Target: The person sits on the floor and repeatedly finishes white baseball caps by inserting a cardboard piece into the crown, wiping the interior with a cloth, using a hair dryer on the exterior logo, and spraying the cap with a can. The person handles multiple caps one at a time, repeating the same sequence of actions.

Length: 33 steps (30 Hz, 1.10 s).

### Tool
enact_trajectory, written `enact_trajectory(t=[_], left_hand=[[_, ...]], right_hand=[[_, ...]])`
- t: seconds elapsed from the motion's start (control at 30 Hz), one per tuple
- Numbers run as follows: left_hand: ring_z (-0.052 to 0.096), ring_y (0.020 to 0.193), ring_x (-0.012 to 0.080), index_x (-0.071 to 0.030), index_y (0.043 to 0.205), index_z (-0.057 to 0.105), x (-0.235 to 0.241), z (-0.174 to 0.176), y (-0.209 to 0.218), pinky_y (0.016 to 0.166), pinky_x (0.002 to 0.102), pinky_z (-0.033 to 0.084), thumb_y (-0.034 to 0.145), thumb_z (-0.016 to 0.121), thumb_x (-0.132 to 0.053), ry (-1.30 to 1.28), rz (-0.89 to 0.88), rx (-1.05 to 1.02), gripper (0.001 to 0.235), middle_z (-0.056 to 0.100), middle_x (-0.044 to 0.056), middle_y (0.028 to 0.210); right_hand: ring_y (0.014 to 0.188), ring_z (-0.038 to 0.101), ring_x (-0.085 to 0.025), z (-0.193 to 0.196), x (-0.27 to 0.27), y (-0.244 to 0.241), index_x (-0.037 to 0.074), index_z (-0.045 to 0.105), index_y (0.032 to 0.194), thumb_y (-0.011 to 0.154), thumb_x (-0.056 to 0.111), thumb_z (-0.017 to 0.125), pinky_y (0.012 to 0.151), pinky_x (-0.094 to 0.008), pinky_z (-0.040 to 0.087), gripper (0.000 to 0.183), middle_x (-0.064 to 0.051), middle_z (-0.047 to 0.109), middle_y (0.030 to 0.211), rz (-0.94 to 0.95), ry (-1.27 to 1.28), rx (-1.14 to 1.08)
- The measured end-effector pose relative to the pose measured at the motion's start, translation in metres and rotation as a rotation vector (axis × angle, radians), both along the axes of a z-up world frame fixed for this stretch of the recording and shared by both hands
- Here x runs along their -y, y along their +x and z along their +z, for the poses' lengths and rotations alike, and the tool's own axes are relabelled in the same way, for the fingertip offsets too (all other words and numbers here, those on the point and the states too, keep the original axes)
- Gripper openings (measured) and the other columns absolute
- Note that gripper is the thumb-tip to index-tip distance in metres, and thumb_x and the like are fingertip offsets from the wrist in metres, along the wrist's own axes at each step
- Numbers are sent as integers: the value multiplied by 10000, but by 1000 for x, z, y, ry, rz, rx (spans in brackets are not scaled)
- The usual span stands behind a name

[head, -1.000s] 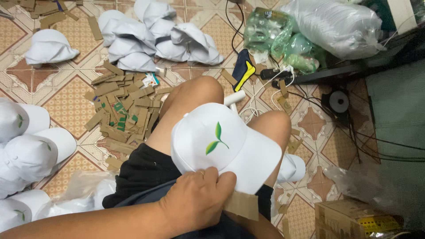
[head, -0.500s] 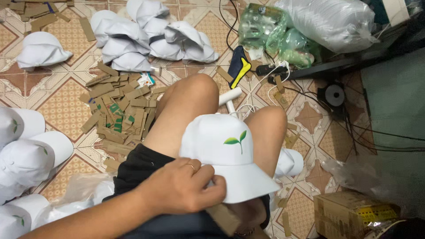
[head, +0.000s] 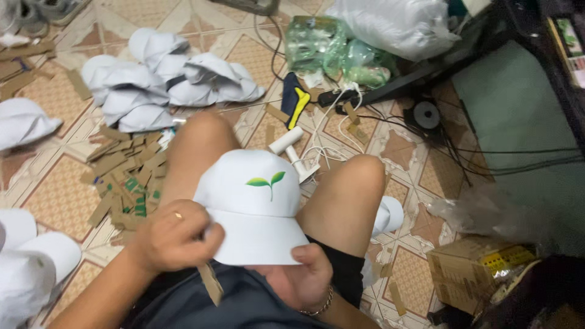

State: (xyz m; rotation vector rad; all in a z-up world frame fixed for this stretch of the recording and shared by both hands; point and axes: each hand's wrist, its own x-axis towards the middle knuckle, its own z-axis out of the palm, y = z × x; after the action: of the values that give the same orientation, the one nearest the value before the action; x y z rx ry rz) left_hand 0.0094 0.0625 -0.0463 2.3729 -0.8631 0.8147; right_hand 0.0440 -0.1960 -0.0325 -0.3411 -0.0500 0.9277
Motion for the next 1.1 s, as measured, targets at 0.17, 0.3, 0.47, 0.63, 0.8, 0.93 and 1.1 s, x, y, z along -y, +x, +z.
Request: enact_trajectory(t=[0.17,0.3,0.47,0.63,0.8,0.93,1.1], left_hand=[[578,649,183,-38,1151,658,30,-48,-6,621,370,520,811,866,-111,-793,545,-646,405,568,35,782],[611,1123,157,-146,1341,498,71,-72,11,937,369,498,684,926,-271,-1535,-123,-849,794,605,17,1179],[560,937,195,-3,1054,607,103,-98,84,841,372,447,1057,775,-210,-1957,-190,-835,266,606,73,977],[636,845,203,-2,1044,648,89,-93,181,794,356,511,934,714,-182,-1971,-8,-1047,222,703,57,865],[673,1007,265,25,1237,617,55,-76,263,889,397,535,928,651,-225,-2119,-1,-1168,400,722,134,1094],[658,1153,302,69,1324,552,24,-78,290,1023,435,533,888,664,-97,-2242,133,-1009,480,678,167,1243],[674,1149,295,102,1325,544,2,-69,283,1017,414,550,882,635,5,-2290,170,-844,462,676,187,1253]], right_hand=[[1364,523,-412,-18,-6,37,-16,283,1556,902,216,566,1086,-627,473,749,-230,486,1504,-102,14,104],[1258,589,-438,-45,-11,71,-126,425,1512,1003,231,541,1078,-557,486,632,-296,607,1406,-57,-11,176],[1150,627,-311,-78,-20,130,-128,575,1257,995,199,543,1072,-418,474,419,-230,668,1209,-85,-197,295],[996,638,-216,-96,-15,214,-73,613,1228,954,201,558,903,-350,503,392,-131,694,1080,-7,-465,385],[843,544,-96,-135,-26,292,-14,641,1137,1024,185,668,770,-254,434,230,-2,601,908,371,-334,506],[914,598,-94,-197,-34,334,80,657,1094,947,164,765,840,-263,498,201,4,638,979,818,-501,820],[929,649,-197,-299,-58,359,36,639,1200,893,216,727,788,-350,573,366,-118,676,1124,605,-1253,766]])
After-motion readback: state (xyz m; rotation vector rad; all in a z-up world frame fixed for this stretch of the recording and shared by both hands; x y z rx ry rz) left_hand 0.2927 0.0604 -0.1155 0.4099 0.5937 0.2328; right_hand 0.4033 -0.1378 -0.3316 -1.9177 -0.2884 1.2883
